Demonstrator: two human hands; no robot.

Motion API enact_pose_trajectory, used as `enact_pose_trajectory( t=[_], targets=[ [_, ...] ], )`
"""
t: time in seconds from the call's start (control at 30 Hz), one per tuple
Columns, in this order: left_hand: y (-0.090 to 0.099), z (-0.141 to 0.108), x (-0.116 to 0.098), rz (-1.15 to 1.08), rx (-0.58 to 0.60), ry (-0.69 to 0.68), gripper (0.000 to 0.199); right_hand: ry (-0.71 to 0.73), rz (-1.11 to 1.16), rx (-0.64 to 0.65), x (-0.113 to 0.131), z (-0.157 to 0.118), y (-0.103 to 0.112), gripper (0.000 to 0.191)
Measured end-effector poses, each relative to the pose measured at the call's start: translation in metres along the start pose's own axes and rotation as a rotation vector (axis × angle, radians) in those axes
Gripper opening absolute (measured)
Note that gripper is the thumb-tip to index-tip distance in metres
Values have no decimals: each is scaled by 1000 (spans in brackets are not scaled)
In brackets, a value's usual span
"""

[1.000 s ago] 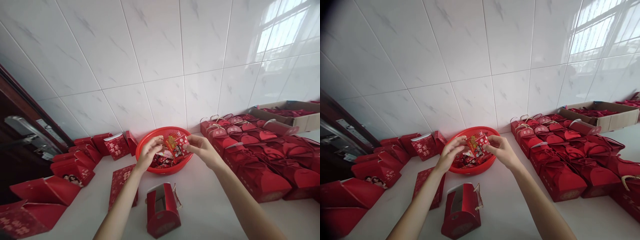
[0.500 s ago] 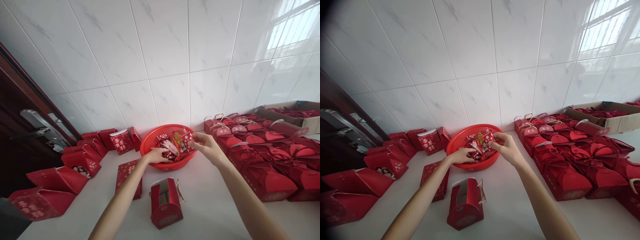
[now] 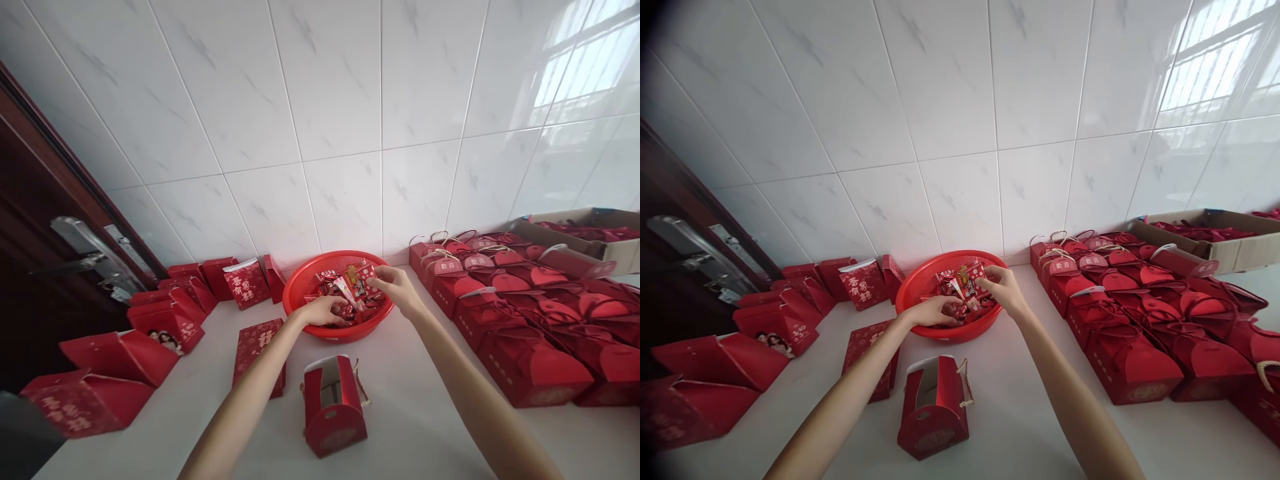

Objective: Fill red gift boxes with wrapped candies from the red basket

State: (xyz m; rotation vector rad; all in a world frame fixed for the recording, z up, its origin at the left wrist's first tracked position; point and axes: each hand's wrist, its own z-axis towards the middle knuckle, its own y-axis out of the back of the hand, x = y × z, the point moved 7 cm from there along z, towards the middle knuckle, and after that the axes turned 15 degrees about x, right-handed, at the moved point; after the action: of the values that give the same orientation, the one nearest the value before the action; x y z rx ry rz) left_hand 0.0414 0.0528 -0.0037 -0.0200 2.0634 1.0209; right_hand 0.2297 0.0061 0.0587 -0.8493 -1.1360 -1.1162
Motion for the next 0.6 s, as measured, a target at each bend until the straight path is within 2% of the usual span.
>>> enact_pose_trajectory(
  t=[0.17, 0.33, 0.6],
  targets=[
    [11, 2, -3, -45, -166, -70, 22, -7, 91, -52, -22, 25, -1, 24],
    [22, -1, -2, -108, -330, -120, 21, -28, 166, -50, -39, 37, -2, 29],
    [30, -13, -1, -210, -478, -111, 22, -29, 214, -81, -47, 38, 0, 32]
  ],
)
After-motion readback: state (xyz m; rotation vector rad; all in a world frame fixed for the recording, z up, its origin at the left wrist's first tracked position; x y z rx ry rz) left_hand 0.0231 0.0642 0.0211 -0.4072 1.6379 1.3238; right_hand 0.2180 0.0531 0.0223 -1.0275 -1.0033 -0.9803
